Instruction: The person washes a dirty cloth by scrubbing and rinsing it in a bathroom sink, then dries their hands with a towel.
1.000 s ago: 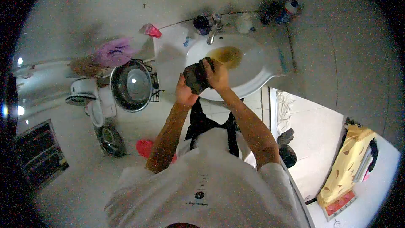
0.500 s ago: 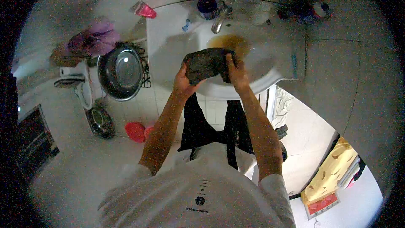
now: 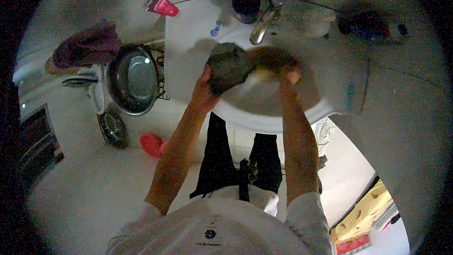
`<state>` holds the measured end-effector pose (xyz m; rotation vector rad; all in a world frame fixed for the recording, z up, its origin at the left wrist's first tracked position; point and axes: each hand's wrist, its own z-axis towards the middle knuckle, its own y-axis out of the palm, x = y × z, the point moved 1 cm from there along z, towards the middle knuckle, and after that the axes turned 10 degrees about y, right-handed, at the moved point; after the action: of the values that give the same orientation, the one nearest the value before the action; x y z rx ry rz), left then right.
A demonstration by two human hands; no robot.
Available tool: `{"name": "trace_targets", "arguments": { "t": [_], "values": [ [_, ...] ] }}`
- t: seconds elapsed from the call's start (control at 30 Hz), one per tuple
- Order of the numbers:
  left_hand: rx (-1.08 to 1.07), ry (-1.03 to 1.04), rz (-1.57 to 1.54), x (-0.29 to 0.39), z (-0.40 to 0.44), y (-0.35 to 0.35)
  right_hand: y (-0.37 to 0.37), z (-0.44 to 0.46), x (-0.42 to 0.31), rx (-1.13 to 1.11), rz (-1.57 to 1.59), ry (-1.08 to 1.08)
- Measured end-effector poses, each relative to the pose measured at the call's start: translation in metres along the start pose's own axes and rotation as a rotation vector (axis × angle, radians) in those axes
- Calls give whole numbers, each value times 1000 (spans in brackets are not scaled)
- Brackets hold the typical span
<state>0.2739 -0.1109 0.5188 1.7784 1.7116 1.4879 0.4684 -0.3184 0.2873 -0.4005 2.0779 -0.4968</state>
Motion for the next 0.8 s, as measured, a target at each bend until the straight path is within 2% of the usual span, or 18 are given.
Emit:
{"name": "trace_targets", "arguments": {
  "t": [0.07,0.1,0.13,0.17,0.2,0.3,0.4,0.5,0.57,0.7,0.8],
  "values": [
    [-7,-9,16,-5,2,-3,-2,-34,-19,-235,409,541],
    [-8,-23,10,-10,4,-9,-4,-46,-8,-341,53,14],
    [-12,-33,2,-15,7,-14,-11,-71,-22,-510,146,-76],
    [-37,-23,-23,-20,10,-13,-19,-98,-39,-693,247,-147],
    [-65,-12,-49,-27,13,-10,-32,-149,-104,-916,804,251],
    [-59,-99,-83,-37,9,15,-72,-198,-162,-947,724,194],
    [20,-160,-56,-37,-2,41,-99,-169,-159,-485,229,-164],
    [15,-209,-66,-28,-18,67,-126,-164,-159,-530,340,131],
    [14,-253,-56,-25,-30,79,-119,-143,-115,-726,486,261],
    [71,-312,60,-17,-52,104,-125,-171,-144,-1048,959,513],
    [60,-300,106,-18,-49,91,-137,-190,-168,-647,816,344]
  ]
}}
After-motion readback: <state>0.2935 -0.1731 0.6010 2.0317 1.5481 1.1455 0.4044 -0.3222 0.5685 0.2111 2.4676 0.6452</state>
